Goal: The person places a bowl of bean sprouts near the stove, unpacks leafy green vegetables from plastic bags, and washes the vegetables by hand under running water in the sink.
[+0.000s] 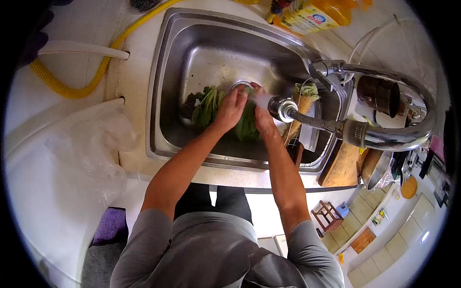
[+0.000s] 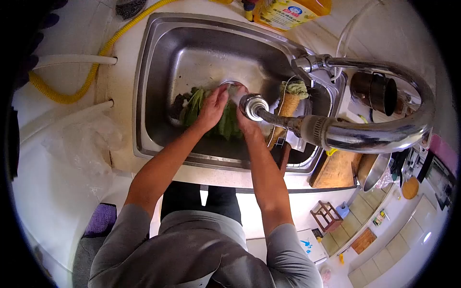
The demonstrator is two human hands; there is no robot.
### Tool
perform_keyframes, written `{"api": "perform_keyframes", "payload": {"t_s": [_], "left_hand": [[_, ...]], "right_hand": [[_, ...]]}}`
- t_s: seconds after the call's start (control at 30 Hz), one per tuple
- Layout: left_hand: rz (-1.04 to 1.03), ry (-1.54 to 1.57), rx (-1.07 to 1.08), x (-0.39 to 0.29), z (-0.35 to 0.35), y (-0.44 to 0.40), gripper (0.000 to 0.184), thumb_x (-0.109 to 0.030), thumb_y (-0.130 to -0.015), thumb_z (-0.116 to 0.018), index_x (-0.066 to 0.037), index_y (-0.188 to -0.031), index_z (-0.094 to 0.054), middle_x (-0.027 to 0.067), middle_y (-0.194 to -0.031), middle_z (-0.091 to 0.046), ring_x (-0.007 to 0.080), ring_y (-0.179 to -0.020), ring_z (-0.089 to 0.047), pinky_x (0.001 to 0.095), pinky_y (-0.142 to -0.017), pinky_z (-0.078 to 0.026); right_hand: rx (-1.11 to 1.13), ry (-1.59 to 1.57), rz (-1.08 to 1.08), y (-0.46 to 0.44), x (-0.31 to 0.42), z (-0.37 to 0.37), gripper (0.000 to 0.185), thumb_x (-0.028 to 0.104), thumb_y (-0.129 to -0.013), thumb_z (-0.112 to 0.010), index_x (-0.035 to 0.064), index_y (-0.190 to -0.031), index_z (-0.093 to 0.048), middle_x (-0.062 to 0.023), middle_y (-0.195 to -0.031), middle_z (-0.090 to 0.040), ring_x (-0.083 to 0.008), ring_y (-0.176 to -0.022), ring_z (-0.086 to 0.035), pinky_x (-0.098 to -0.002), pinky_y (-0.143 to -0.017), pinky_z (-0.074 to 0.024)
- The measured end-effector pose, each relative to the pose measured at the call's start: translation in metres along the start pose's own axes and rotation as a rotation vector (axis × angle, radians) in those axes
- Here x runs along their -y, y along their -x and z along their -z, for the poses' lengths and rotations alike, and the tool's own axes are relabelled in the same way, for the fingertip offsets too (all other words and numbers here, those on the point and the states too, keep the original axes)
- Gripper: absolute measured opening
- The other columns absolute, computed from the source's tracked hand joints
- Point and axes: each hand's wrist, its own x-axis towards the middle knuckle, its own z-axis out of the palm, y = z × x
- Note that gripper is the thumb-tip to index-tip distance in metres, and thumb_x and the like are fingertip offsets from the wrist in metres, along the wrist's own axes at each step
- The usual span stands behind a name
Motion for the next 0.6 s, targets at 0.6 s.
{"api": "perform_keyframes", "payload": {"t_s": [0.6], "left_hand": [[0.21, 0.517, 0.251, -0.042, -0.013, 0.0, 0.024, -0.023, -0.101, -0.056, -0.005, -0.114, -0.066, -0.0031, -0.095, -0.066, 0.0071, -0.085, -0.055, 0.025, -0.079, -0.045]], "right_hand": [[-0.156, -0.015, 0.103, 0.059, 0.064, -0.007, 0.039, -0.005, -0.091, -0.058, 0.0024, -0.129, -0.053, -0.0081, -0.114, -0.066, -0.0156, -0.105, -0.061, -0.0313, -0.094, -0.046]]}}
